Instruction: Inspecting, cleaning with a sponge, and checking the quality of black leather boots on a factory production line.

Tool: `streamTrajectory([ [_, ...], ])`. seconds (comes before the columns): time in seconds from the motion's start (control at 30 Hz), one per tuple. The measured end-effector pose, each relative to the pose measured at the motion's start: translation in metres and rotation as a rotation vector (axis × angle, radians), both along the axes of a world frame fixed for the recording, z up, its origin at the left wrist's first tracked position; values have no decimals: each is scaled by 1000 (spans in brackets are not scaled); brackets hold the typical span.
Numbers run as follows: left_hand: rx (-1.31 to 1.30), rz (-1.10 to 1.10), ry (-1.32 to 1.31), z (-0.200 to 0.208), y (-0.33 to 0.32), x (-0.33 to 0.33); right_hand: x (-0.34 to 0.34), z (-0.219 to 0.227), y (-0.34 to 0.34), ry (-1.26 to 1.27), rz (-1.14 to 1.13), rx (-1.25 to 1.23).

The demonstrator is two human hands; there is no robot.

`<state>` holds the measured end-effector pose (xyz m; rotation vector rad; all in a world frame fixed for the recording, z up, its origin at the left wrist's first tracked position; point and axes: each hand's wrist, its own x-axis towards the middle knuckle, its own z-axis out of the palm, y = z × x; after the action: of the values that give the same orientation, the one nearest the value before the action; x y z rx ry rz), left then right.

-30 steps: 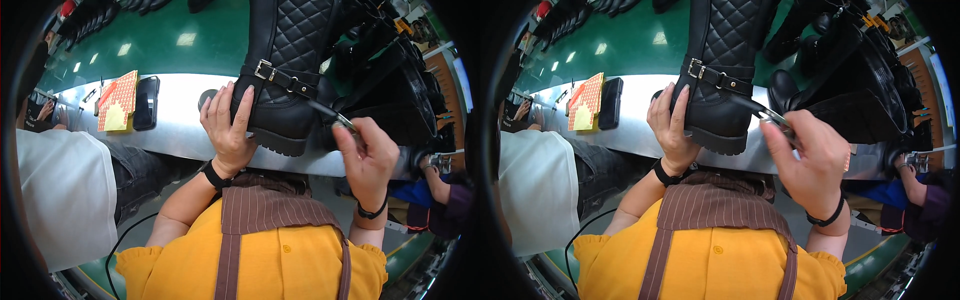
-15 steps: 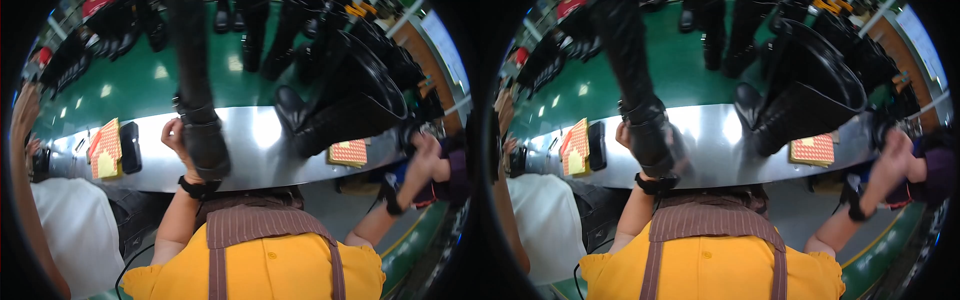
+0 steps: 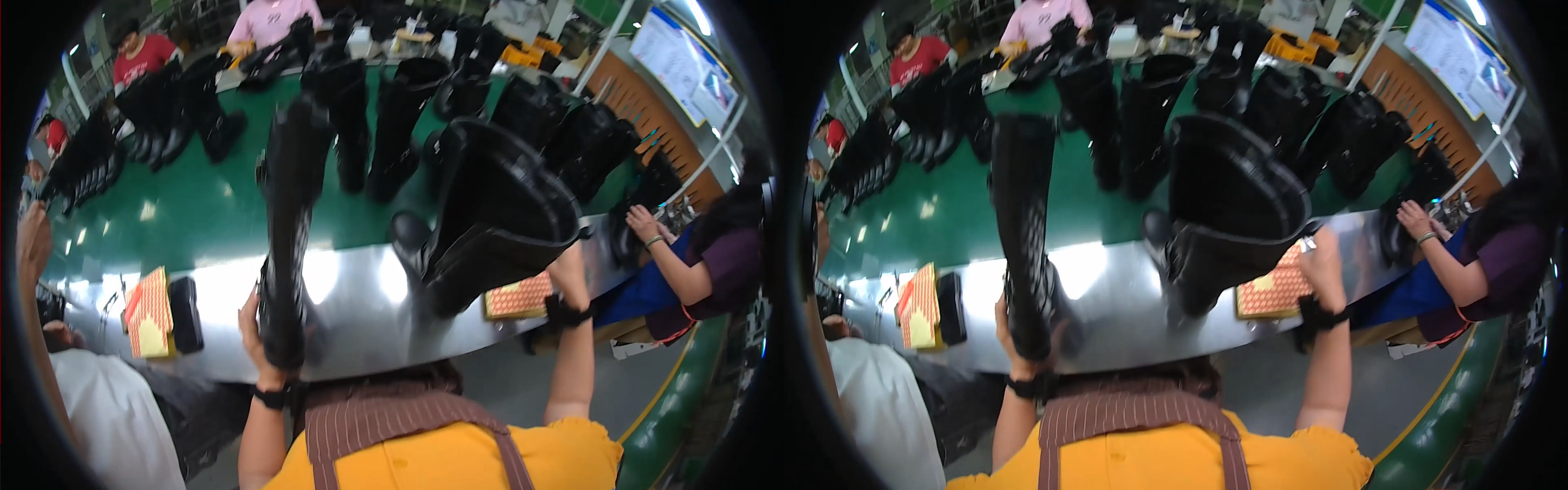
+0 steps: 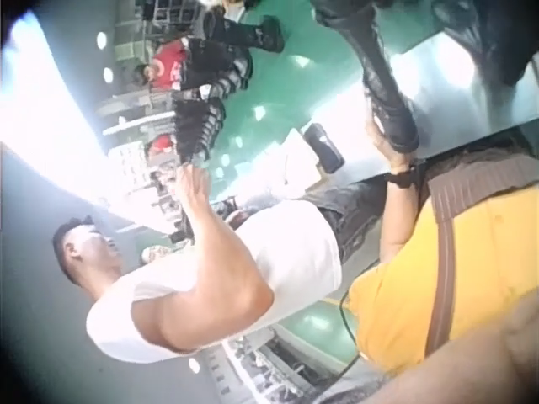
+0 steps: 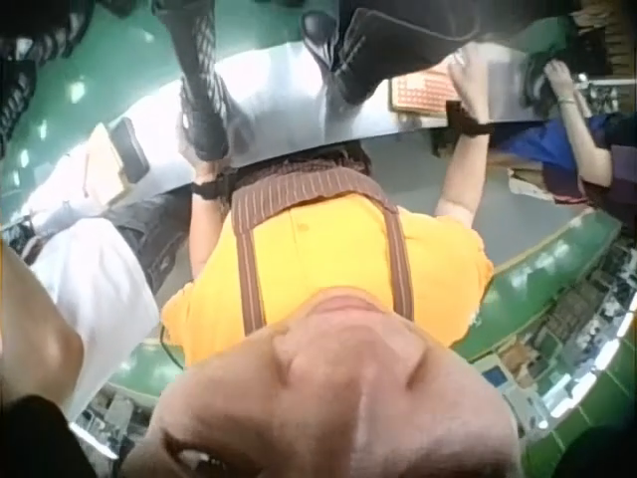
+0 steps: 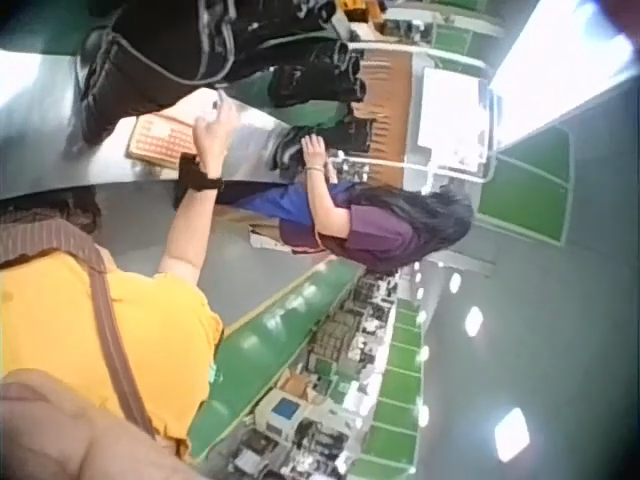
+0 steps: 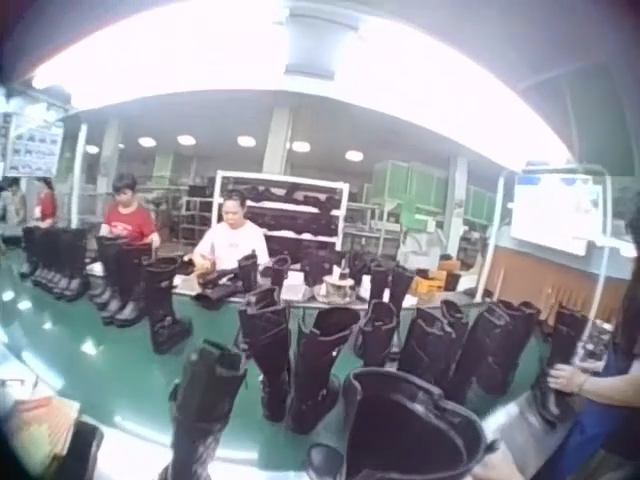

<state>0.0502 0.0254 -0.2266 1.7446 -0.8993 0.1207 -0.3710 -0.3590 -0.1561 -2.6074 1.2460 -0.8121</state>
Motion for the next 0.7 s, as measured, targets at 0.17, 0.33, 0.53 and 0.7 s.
streamTrajectory([
  [0.17,458,-230,-207,28,43,21,64,21,105,-278,499,695],
  [0.33,963,-430,561,57,68,10,133,-23,138,-481,279,696],
  [0.53,139,-16,174,52,26,-48,134,-45,134,-543,260,708],
  [0.7,-94,166,184,22,-20,-42,133,-36,136,-609,109,695],
])
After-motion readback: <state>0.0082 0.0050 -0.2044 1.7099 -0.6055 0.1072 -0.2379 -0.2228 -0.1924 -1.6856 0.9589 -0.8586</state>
